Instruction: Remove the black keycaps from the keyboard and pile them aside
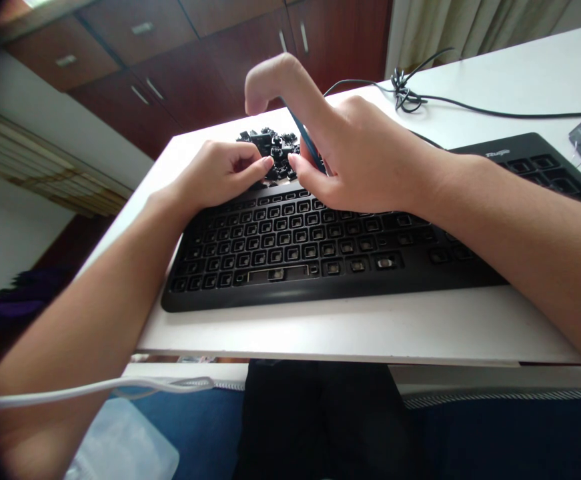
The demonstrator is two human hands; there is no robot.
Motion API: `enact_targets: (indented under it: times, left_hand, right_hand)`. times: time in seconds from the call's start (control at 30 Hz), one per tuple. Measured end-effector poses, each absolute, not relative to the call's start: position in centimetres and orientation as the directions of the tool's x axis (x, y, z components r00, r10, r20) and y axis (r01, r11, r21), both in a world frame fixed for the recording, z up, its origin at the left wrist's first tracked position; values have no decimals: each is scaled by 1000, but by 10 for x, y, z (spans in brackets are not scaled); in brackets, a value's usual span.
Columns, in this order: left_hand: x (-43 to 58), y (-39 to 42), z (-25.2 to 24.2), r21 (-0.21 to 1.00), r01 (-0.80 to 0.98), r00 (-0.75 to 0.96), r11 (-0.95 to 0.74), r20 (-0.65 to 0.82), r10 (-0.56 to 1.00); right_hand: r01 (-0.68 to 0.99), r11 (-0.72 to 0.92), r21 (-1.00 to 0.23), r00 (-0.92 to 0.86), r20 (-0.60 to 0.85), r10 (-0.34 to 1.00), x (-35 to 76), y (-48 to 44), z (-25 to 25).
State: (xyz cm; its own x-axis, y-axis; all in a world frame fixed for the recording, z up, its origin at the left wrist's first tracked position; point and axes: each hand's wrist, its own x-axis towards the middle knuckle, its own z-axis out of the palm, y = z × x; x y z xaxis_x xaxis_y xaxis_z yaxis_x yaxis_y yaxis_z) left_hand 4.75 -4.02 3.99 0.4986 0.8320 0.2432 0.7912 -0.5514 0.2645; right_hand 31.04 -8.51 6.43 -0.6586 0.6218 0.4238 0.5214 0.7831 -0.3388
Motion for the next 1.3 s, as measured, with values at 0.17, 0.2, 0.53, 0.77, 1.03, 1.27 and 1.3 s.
enact_targets:
  times: [0.17,0.2,0.53,0.77,1.03,1.27,1.3]
  left_hand:
    - [48,-41,42,286,786,495,-549,242,835]
    - [48,-41,42,289,785,493,-547,242,836]
    - [49,-41,41,287,790,489,-542,238,839]
    - [46,-38,37,278,791,488,-545,251,836]
    - [48,-40,39,300,784,480,-544,263,837]
    - [49,-40,41,301,780,488,-548,256,835]
    - [49,-40,41,302,782,486,-546,254,836]
  right_hand:
    - [511,792,-333,-659,440,610,311,-85,64]
    - [510,793,-333,-660,440,609,311,-85,64]
    - [500,792,-351,-656,443,611,310,-84,63]
    - [514,797,-318,-659,448,604,310,-83,62]
    - [517,818,-253,-664,485,569,309,-80,58]
    - [499,829,-252,-662,506,552,310,-78,56]
    - [497,829,-257,-663,504,554,310,-78,56]
